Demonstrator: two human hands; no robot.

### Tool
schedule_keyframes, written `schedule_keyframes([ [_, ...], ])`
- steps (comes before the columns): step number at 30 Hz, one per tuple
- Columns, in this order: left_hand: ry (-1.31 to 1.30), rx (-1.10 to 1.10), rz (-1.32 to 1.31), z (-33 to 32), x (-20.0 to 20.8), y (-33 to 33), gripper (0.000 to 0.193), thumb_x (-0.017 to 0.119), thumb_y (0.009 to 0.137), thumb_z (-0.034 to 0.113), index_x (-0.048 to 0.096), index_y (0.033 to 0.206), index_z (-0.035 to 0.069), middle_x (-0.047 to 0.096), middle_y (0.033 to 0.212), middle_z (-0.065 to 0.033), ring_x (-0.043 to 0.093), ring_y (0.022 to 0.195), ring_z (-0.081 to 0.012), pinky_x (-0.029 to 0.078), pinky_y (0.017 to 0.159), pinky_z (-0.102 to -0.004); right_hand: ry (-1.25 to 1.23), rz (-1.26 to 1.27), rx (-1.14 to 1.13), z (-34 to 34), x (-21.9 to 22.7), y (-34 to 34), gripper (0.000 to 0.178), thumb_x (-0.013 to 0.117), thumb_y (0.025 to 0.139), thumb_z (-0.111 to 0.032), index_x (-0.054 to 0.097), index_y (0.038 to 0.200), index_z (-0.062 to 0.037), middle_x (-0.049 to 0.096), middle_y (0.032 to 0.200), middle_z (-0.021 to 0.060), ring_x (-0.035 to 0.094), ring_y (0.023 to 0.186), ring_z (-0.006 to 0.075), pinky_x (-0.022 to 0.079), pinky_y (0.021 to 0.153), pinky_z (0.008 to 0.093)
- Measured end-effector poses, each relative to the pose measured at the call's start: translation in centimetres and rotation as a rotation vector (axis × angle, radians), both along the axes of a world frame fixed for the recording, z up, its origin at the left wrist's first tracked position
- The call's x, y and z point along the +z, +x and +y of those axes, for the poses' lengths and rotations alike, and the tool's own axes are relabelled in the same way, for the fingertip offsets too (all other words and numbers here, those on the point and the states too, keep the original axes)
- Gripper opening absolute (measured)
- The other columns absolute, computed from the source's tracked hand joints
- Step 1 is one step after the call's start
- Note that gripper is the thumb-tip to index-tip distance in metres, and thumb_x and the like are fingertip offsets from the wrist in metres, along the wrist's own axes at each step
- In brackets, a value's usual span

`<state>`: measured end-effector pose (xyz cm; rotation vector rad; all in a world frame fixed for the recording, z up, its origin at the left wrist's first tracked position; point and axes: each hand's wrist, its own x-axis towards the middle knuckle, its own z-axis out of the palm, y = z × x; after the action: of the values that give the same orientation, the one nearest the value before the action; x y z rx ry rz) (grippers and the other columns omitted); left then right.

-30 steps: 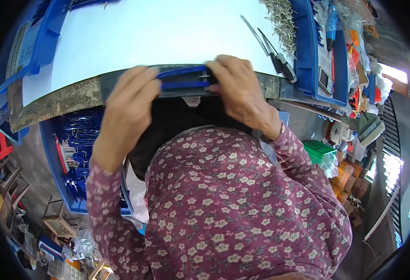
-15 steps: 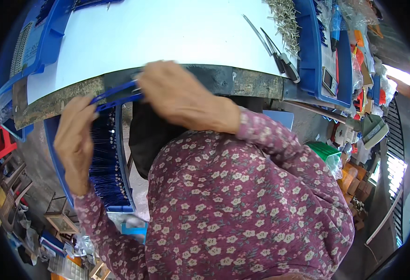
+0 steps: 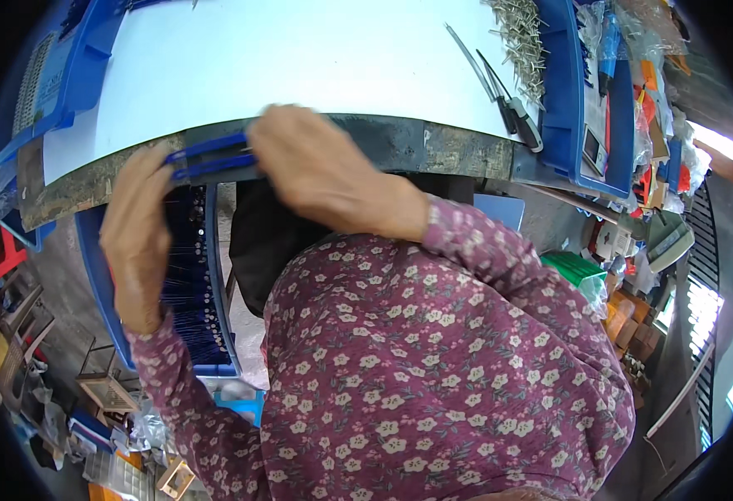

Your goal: Assembling small metal components onto blue plastic strips at a manual workstation.

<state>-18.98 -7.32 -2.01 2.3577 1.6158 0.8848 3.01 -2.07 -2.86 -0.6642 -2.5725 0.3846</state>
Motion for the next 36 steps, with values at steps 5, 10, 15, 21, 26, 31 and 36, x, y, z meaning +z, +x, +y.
schedule_keyframes([
  [5,-0.05,0.087,-0.081,-1.9,0.9,-0.9,0.025,0.052,0.071,-0.016,0.058,0.092,-0.004,0.06,0.102,-0.0149,0.056,0.1,-0.0297,0.046,0.083,-0.0333,-0.05,0.065,0.059,0.1,0.2,-1.5,0.03,0.055,0.068,-0.006,0.047,0.093,0.009,0.046,0.085,0.0159,0.046,0.078,0.0261,0.041,0.069,0.0333],
  [10,0.041,-0.117,-0.072,1.5,0.1,6.2,0.021,0.055,0.069,-0.012,0.057,0.089,-0.005,0.059,0.099,-0.0151,0.056,0.098,-0.0308,0.047,0.082,-0.0358,-0.144,-0.035,-0.251,-1.5,0.3,6.9,0.04,0.063,0.07,0.0,0.047,0.105,0.0048,0.05,0.096,0.0186,0.052,0.084,0.0328,0.045,0.072,0.0387],
  [15,0.0,-0.229,-0.117,2.7,-0.7,8.1,0.021,0.055,0.069,-0.011,0.056,0.089,-0.004,0.057,0.1,-0.0148,0.054,0.098,-0.0312,0.048,0.079,-0.0365,-0.058,-0.07,-0.333,-1.7,0.7,8.7,0.041,0.063,0.069,0.001,0.047,0.106,0.0025,0.049,0.097,0.0185,0.052,0.088,0.0344,0.044,0.072,0.0372],
  [21,-0.01,-0.124,-0.137,1.8,-0.4,5.8,0.026,0.055,0.07,-0.011,0.057,0.094,-0.003,0.058,0.1,-0.0144,0.055,0.096,-0.0308,0.048,0.08,-0.0373,-0.076,-0.012,-0.249,-1.2,0.3,6.1,0.041,0.064,0.068,0.003,0.047,0.106,0.0042,0.049,0.096,0.0179,0.053,0.086,0.0326,0.045,0.07,0.037],
  [26,-0.007,-0.053,-0.107,0.7,0.1,3.7,0.027,0.055,0.071,-0.011,0.058,0.095,-0.002,0.058,0.101,-0.0145,0.055,0.097,-0.031,0.048,0.08,-0.0377,-0.062,0.034,-0.189,-1.1,-0.2,3.8,0.04,0.064,0.068,0.003,0.047,0.104,0.0055,0.049,0.096,0.0178,0.053,0.085,0.0325,0.046,0.07,0.0365],
  [31,0.005,0.006,-0.067,0.1,0.0,1.9,0.027,0.055,0.07,-0.012,0.059,0.095,0.0,0.059,0.101,-0.0141,0.056,0.097,-0.0311,0.048,0.08,-0.0376,-0.064,0.066,-0.15,-0.9,-0.4,1.6,0.04,0.065,0.067,0.003,0.048,0.103,0.0055,0.049,0.094,0.0177,0.053,0.084,0.0323,0.046,0.069,0.0367],
  [36,-0.03,0.023,-0.042,-0.3,0.5,0.4,0.03,0.054,0.073,-0.014,0.059,0.099,0.001,0.059,0.104,-0.0101,0.055,0.102,-0.0266,0.047,0.082,-0.0329,-0.059,0.089,-0.118,-0.9,-0.5,0.1,0.041,0.065,0.065,0.003,0.048,0.102,0.0062,0.049,0.094,0.0173,0.053,0.083,0.0318,0.045,0.069,0.037],
])
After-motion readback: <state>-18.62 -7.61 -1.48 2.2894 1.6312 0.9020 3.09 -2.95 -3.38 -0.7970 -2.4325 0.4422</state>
